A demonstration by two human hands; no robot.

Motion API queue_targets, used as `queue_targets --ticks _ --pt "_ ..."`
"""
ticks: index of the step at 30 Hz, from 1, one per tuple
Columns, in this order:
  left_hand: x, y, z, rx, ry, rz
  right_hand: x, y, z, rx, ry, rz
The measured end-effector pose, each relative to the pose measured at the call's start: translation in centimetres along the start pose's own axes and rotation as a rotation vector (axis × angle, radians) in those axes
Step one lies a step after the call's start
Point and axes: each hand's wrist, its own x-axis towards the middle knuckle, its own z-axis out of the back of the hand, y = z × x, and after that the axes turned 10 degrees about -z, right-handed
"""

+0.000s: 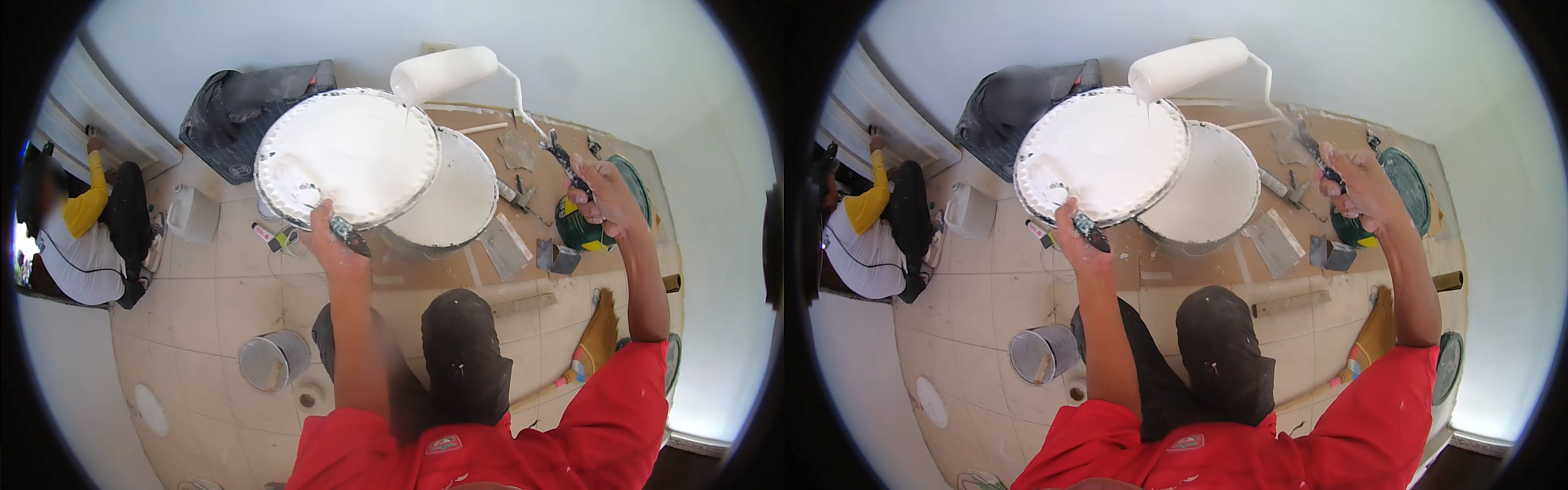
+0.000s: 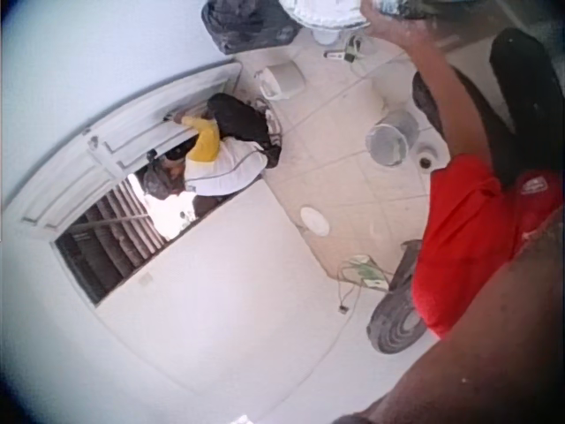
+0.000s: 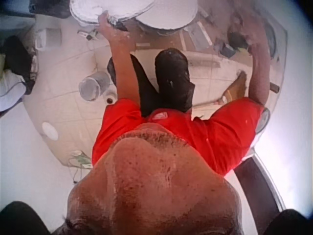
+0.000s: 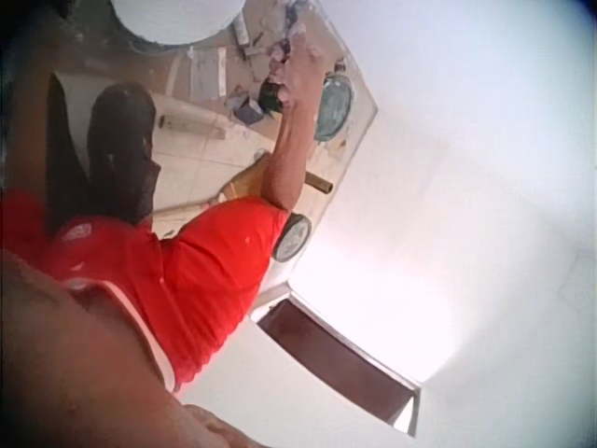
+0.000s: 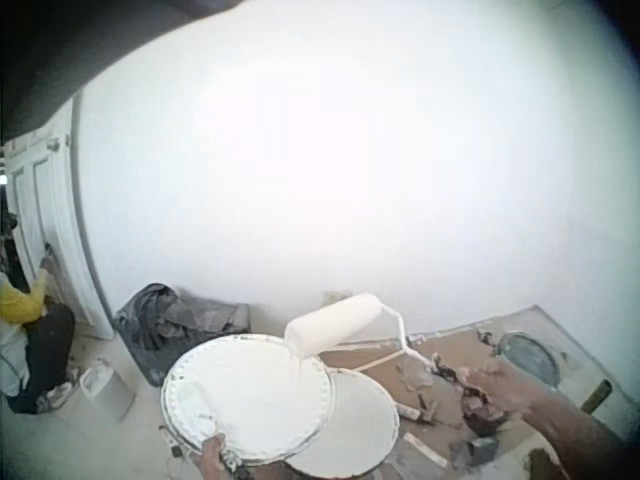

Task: The person moves around a construction site, climbs a ladder, and retrieves a paint bucket. They then open a paint can, stir the paint, and load a roller with paint in preparation for painting.

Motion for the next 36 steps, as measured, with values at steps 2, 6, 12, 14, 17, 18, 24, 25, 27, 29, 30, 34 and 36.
queue_targets --ticks 2,6,12,14,17,18,24,25,27,29,30,34,36 --pt "0.1 -0.6 0.1 0.015 -0.017 -0.030 0.1 -0.3 0.1 0.005 -0.008 -0.006" --pt "0.7 -1.3 0.5 0.067 -0.029 -0.136 1.0 -1.1 0.9 -0.015 -0.034 -0.004" --pt "1.2 -2.8 0.2 0.113 -0.094 -0.234 3.1 -2.1 1.9 -0.268 -0.151 0.022" --pt "1.2 -2.7 0.5 0.108 -0.053 -0.275 4.2 -2.7 2.4 -0.442 -0.192 0.054" --pt "1.3 -2.6 1.1 0.096 -0.019 -0.279 5.7 -3.6 3.0 -0.754 -0.259 0.115" --pt "1.3 -2.9 1.1 0.101 -0.020 -0.280 6.2 -3.5 2.3 -0.839 -0.260 0.129" --pt "0.9 -3.3 1.1 0.101 -0.017 -0.240 7.1 -2.0 -1.6 -1.064 -0.090 0.233" --pt "0.9 -3.5 1.2 0.102 -0.021 -0.232 7.7 -2.0 -2.0 -1.092 -0.070 0.205" --pt "1.0 -3.6 1.4 0.098 -0.031 -0.210 9.8 -2.4 -2.2 -1.143 -0.020 0.164" --pt "0.8 -3.5 1.4 0.107 -0.013 -0.198 12.4 -3.4 -1.9 -1.237 0.015 0.142" --pt "0.8 -3.2 1.5 0.111 -0.007 -0.190 13.5 -3.9 -1.9 -1.312 0.021 0.132" --pt "0.5 -3.2 1.6 0.097 -0.007 -0.179 18.0 -6.0 -2.6 -1.334 0.073 0.065" --pt "0.4 -3.0 1.6 0.072 0.021 -0.156 19.3 -6.5 -3.2 -1.356 0.038 0.032"
